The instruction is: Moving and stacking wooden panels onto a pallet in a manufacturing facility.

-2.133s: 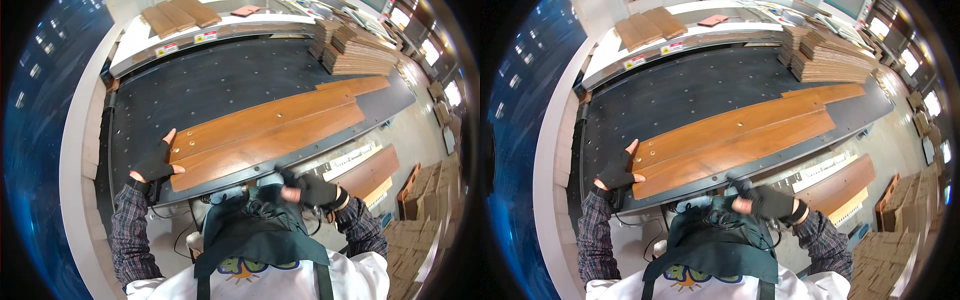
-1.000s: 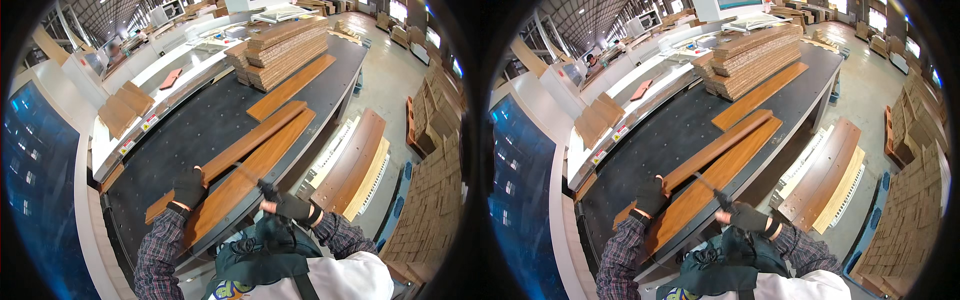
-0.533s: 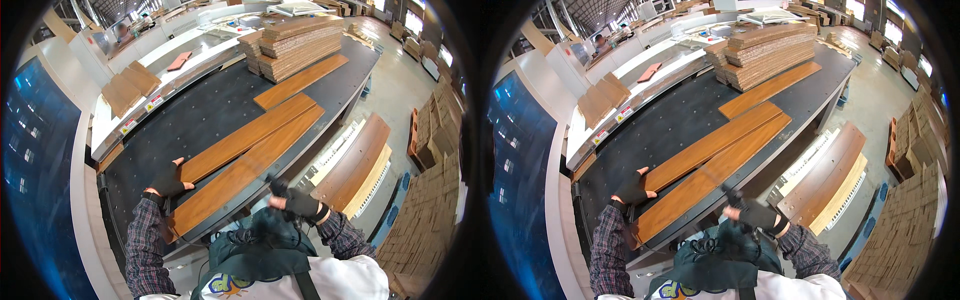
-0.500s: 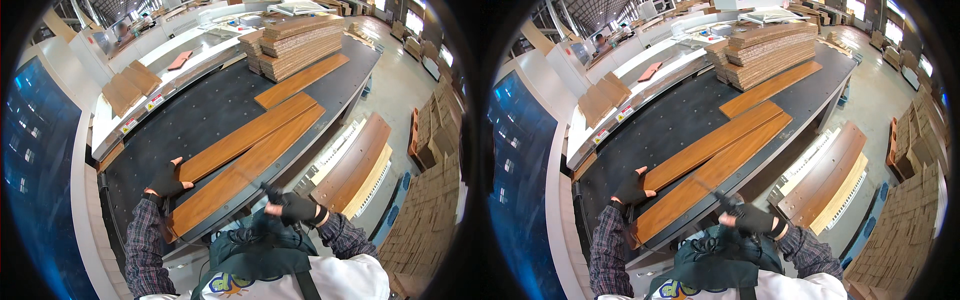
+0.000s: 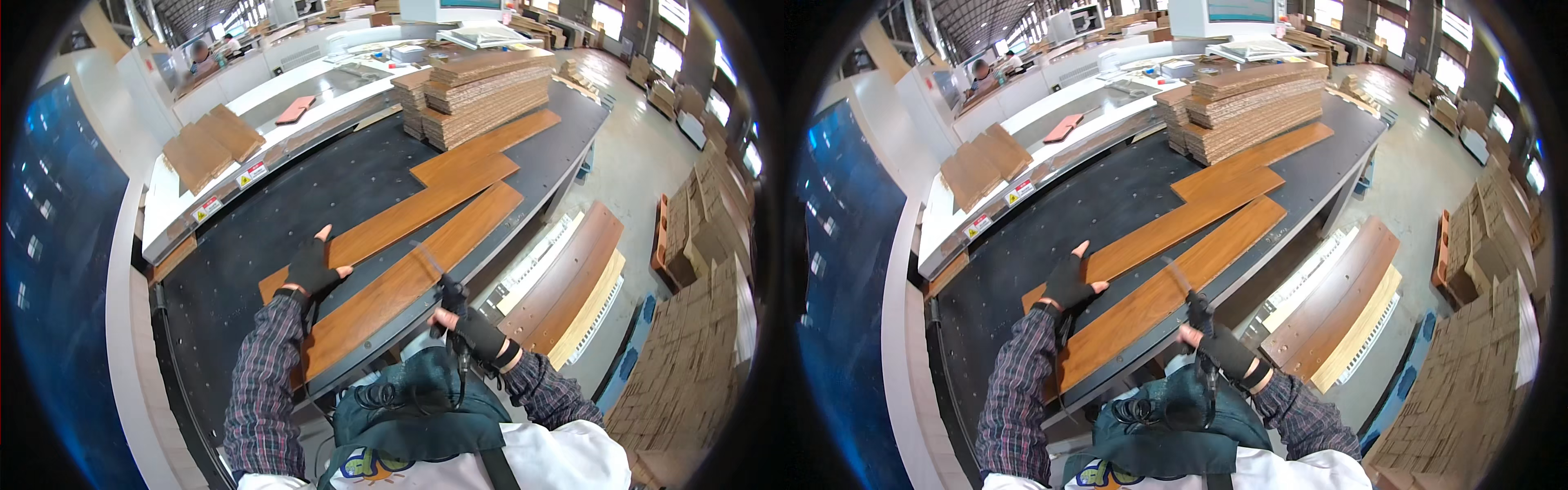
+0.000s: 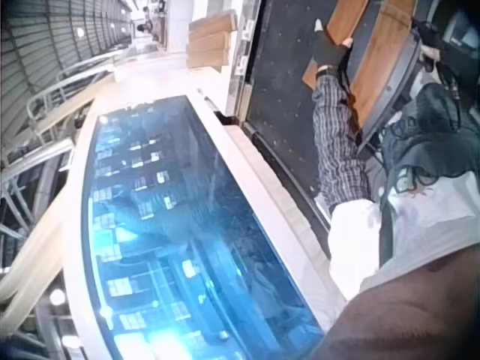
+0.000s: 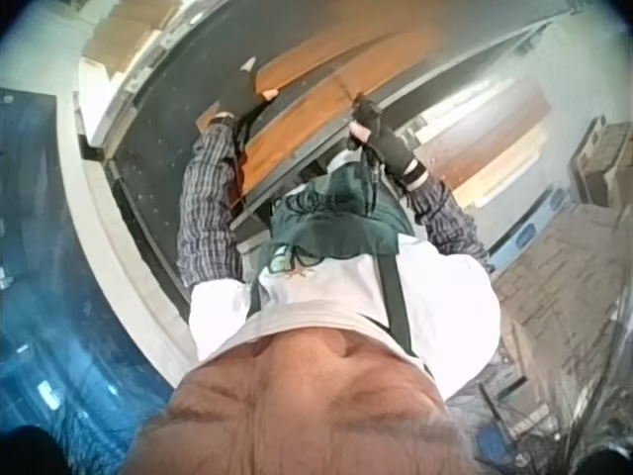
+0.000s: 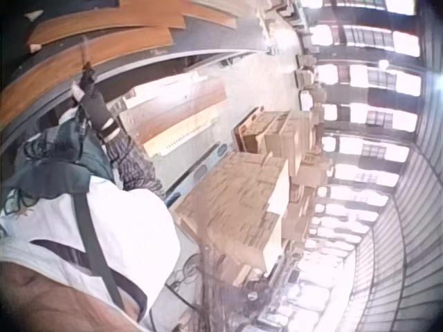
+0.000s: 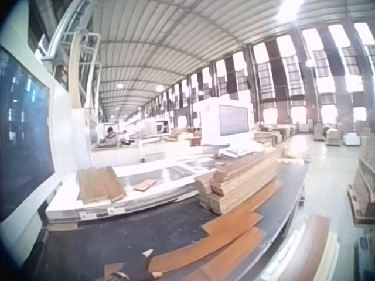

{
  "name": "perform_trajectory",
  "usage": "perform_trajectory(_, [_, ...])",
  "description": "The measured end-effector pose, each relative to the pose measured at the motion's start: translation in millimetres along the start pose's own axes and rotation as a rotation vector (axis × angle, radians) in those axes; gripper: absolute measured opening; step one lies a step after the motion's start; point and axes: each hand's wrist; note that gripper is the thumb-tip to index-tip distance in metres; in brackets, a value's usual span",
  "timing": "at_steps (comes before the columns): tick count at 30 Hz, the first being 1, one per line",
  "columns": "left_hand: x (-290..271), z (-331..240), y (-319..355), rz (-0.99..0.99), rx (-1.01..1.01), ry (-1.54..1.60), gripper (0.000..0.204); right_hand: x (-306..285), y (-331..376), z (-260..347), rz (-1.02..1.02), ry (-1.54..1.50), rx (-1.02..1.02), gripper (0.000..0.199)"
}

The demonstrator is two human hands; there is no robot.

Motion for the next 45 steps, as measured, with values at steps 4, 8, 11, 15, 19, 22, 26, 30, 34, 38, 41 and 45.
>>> perform_trajectory(4, [4, -28, -13, -0.001, 0.038, 0.122, 0.101, 15, 9, 9, 0.262, 0.293, 0.232, 0.046])
perform_trajectory(8, [11, -55, 39, 0.137, 0.192, 0.189, 0.109, -37, 18, -5, -0.087, 0.023, 0.041, 0.039])
perform_trajectory(11, [23, -73, 126, 0.272, 0.157, -0.333, 0.118, -36, 44, 8, -0.101, -0.005, 0.033, 0.040])
perform_trajectory(15, [33, -74, 156, 0.307, 0.136, -0.361, 0.107, -38, 68, -7, 0.057, 0.145, 0.128, 0.037])
perform_trajectory(19, [12, -63, 157, 0.354, 0.268, -0.223, 0.083, -30, 74, 24, 0.077, 0.088, 0.150, 0.034])
perform_trajectory(22, [-38, -54, 124, 0.646, 0.243, -0.024, 0.064, -14, 74, 13, 0.329, 0.388, 0.199, 0.033])
perform_trajectory(26, [-71, -35, 92, 0.734, 0.047, -0.153, 0.039, -10, 55, 19, 0.004, 0.125, 0.195, 0.033])
perform_trajectory(30, [-70, -19, 82, 0.747, 0.021, -0.124, 0.038, 16, 50, 5, 0.297, 0.510, 0.041, 0.040])
perform_trajectory(34, [-68, -17, 75, 0.801, -0.043, -0.020, 0.038, 60, 33, 14, 0.483, 0.874, -0.146, 0.041])
perform_trajectory(38, [-75, -43, 80, 0.763, -0.032, -0.013, 0.034, 55, 18, 17, 0.532, 0.903, 0.068, 0.042])
perform_trajectory(41, [-57, -34, 109, 0.547, 0.114, -0.160, 0.033, -4, 18, -8, 0.068, 0.391, -0.003, 0.039])
perform_trajectory(45, [-37, -82, 151, 0.287, 0.086, -0.226, 0.032, -44, 52, -4, -0.436, -0.138, -0.105, 0.036])
Point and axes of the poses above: each hand's wrist, its own y-axis away from the middle knuckle, its own x-axis out of the palm, z = x × y, and after that the axes turned 15 degrees about z, right-handed
